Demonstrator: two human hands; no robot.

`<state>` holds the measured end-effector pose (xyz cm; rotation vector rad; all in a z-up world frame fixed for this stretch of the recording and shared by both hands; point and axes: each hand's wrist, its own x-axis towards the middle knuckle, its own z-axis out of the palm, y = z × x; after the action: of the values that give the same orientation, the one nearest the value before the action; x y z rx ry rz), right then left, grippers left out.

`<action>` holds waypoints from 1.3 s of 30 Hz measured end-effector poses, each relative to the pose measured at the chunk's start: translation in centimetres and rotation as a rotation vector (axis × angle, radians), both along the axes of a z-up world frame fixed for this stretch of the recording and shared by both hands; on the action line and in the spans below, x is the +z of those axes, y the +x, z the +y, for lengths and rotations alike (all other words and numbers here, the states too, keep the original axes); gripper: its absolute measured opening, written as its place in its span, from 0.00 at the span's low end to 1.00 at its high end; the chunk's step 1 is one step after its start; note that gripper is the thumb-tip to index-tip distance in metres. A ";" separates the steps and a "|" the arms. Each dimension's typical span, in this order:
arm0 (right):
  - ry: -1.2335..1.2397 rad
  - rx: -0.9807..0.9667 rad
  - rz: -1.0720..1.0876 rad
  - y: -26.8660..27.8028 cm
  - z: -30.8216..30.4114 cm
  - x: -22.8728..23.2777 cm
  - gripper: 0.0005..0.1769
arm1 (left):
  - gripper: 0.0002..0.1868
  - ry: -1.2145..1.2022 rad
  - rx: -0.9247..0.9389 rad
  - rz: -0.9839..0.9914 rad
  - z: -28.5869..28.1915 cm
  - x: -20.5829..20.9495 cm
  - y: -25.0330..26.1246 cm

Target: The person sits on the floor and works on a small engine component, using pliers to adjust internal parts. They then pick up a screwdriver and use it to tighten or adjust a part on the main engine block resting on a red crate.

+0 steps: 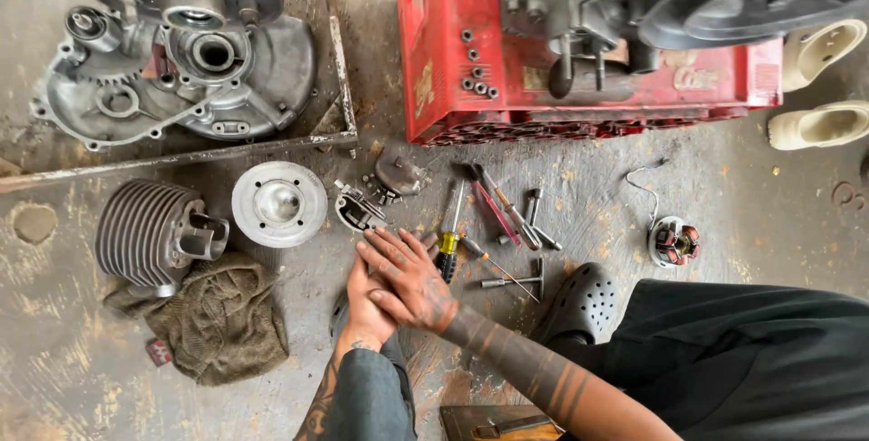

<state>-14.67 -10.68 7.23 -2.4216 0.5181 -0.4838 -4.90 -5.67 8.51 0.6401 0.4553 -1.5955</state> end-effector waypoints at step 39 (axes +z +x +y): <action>-0.255 -0.351 -0.015 -25.2 -2.7 39.3 0.12 | 0.33 -0.739 -0.193 -1.064 6.9 33.3 4.6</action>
<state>-39.89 -13.42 46.49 -2.5717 0.9325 -0.7554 -0.29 1.25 41.85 0.8419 -0.9582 -1.2340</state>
